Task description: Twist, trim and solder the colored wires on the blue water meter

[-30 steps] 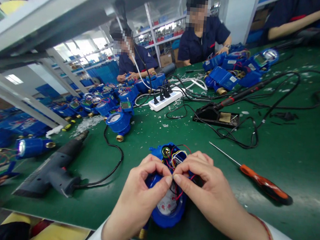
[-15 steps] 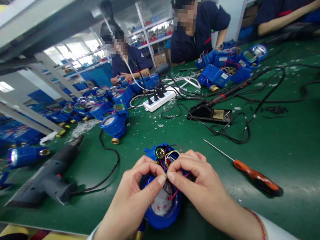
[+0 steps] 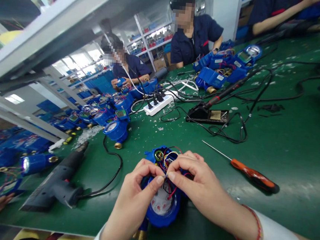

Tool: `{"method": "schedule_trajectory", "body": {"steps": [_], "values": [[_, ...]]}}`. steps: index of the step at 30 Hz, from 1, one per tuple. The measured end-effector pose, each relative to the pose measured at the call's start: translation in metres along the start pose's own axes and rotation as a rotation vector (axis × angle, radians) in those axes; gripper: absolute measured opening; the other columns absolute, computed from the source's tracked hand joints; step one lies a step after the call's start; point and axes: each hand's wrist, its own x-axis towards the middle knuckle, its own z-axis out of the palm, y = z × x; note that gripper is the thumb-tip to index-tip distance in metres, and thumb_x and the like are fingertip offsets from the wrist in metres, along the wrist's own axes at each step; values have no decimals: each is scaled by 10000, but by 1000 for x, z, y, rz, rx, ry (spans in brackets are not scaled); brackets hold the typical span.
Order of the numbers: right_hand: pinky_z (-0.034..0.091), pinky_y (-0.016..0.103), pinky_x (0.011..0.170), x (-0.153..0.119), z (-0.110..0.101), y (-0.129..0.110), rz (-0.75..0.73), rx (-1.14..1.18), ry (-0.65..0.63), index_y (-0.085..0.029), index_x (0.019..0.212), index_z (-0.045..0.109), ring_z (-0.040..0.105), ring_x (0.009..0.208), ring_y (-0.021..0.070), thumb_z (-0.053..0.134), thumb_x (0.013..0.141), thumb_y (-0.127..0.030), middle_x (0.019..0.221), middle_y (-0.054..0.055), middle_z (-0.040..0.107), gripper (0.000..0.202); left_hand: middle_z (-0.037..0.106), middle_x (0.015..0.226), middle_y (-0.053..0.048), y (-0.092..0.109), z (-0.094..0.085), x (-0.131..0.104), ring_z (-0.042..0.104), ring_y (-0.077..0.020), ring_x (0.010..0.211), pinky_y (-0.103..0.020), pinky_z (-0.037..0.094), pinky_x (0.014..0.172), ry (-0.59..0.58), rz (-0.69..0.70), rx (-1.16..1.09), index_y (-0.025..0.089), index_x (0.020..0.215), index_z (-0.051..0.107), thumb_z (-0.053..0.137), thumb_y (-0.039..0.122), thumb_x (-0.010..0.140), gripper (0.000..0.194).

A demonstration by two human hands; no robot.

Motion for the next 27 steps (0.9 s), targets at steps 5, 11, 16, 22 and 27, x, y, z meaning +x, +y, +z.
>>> {"method": "schedule_trajectory", "body": {"steps": [5,11,16,22,27], "values": [[268,361,753,0,-6,2,-38,-27,-48,-197,698,544,445,792,179,530,871,-126,711,-26,516,188,555,953,-60,-4,4,-2,533,-224,1001,-361,399,917,134,100,150,199,693,660,639,234,769,87],[273,373,783,-2,-9,7,-157,-129,-94,-200,752,506,435,815,196,474,914,-154,764,-6,520,171,384,1468,-104,-1,-5,4,323,-293,1371,-495,249,1107,-45,161,195,202,746,677,618,244,805,94],[258,378,856,-9,-6,28,-324,-245,-79,-210,792,474,449,794,183,422,940,-142,782,-13,525,171,378,1493,-93,0,-22,24,225,-306,1421,-496,114,1156,-360,244,225,187,744,699,681,262,746,77],[303,335,771,-4,-4,55,-509,-312,-39,-227,822,498,470,756,185,427,970,-274,770,-6,530,170,476,1418,-99,-12,-28,43,272,-312,1390,-478,161,1137,-480,385,188,184,722,711,731,411,698,228],[324,324,755,-5,-7,50,-488,-277,-35,-210,794,470,473,776,179,378,957,-237,772,1,525,189,532,1350,-105,-13,-24,46,318,-320,1343,-487,207,1112,-479,358,183,192,696,700,682,587,681,396]]}}
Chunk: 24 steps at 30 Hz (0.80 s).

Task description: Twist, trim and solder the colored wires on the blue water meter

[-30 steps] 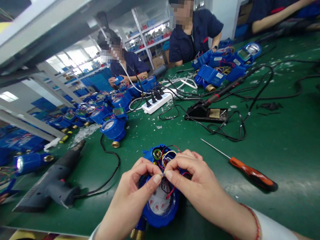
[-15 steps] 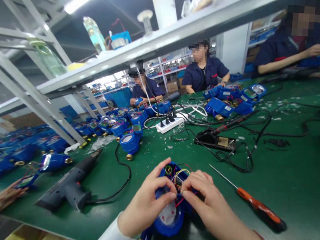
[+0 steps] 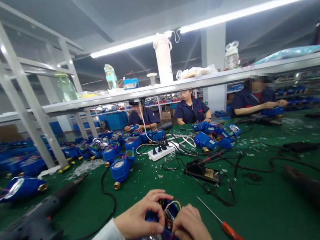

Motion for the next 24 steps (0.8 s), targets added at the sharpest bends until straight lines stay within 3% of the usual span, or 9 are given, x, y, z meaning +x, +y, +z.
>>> {"method": "schedule_trajectory", "body": {"steps": [3,6,10,15,18,24], "values": [[338,332,814,-1,-9,-6,39,48,-15,-207,776,460,494,788,166,398,910,-181,767,-10,531,150,545,1329,-103,5,2,0,360,-310,1310,-474,249,1094,-2,24,6,194,686,687,656,603,691,410],[335,344,862,-5,-19,-9,79,78,-8,-204,755,459,498,789,160,423,871,-132,757,-15,527,140,542,1333,-95,15,13,-2,381,-300,1298,-482,256,1087,55,-3,58,202,706,667,645,486,733,286],[348,344,821,-7,-30,-6,120,98,17,-199,728,466,466,819,180,436,841,-105,768,4,510,150,553,1337,-57,36,50,-6,391,-281,1310,-535,223,1084,202,-129,197,221,731,628,572,251,771,75],[361,342,860,-12,-48,-3,188,145,53,-198,751,503,444,959,200,445,832,-104,932,40,479,136,516,1387,-13,55,93,-1,372,-280,1335,-594,233,1047,439,-269,378,246,759,630,481,133,777,188],[349,343,892,-24,-56,-8,221,160,54,-205,776,509,440,990,199,456,882,-161,956,35,472,127,529,1374,-12,53,99,1,370,-280,1336,-599,243,1047,477,-296,378,251,753,638,482,155,803,190],[319,327,929,-54,-56,-20,303,131,82,-236,855,534,449,1024,181,475,947,-253,1020,11,486,109,542,1355,0,49,100,-3,362,-265,1328,-568,280,1072,428,-203,392,254,751,636,520,145,804,168]]}}
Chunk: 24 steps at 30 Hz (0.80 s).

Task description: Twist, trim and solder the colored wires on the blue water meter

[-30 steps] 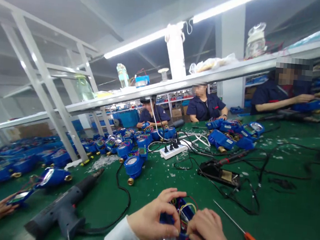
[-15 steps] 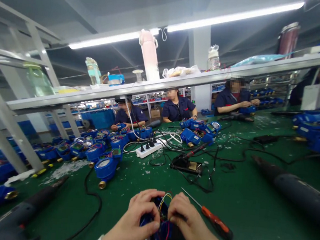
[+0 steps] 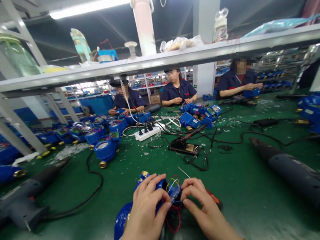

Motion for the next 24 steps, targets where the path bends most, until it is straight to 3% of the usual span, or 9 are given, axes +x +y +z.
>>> {"method": "schedule_trajectory", "body": {"steps": [5,9,12,16,18,21,24], "values": [[314,297,936,-14,2,7,27,-67,136,-278,1044,536,436,1088,171,477,954,-288,1082,7,498,108,562,1327,-12,2,2,0,386,-270,1304,-578,305,1064,13,14,22,250,737,636,521,141,812,175],[341,270,903,-21,-5,14,33,-150,230,-265,1043,539,467,1063,162,476,944,-242,1067,9,529,120,548,1344,-11,1,3,0,370,-281,1315,-591,311,1058,9,11,16,249,749,641,515,147,817,177],[369,262,880,-23,-10,6,5,-212,256,-260,1019,548,499,1025,163,470,937,-212,1038,10,559,123,557,1335,-17,2,3,0,380,-285,1305,-587,325,1051,50,9,15,237,737,631,502,131,816,185],[415,310,841,-12,-1,-16,-147,-330,224,-251,1081,535,531,963,207,521,936,-314,999,38,583,159,562,1334,-25,3,4,-1,404,-293,1288,-593,346,1036,53,42,13,242,748,635,503,125,803,185],[428,337,812,-4,9,-21,-143,-352,189,-243,1069,551,519,945,231,568,910,-345,996,57,565,190,569,1327,-27,3,4,-1,417,-291,1281,-593,349,1035,66,50,13,247,762,638,501,133,804,183],[431,341,776,5,21,-17,-14,-335,97,-232,934,584,492,905,223,576,882,-206,952,51,525,59,585,1308,-23,1,4,-3,434,-278,1273,-570,356,1036,103,37,-5,248,774,632,484,139,815,189],[425,344,770,6,21,-3,46,-348,64,-216,844,585,484,879,212,529,856,-82,898,40,508,146,577,1317,-22,-2,5,-4,439,-276,1270,-554,363,1030,96,45,-42,246,777,625,485,147,815,175]]}}
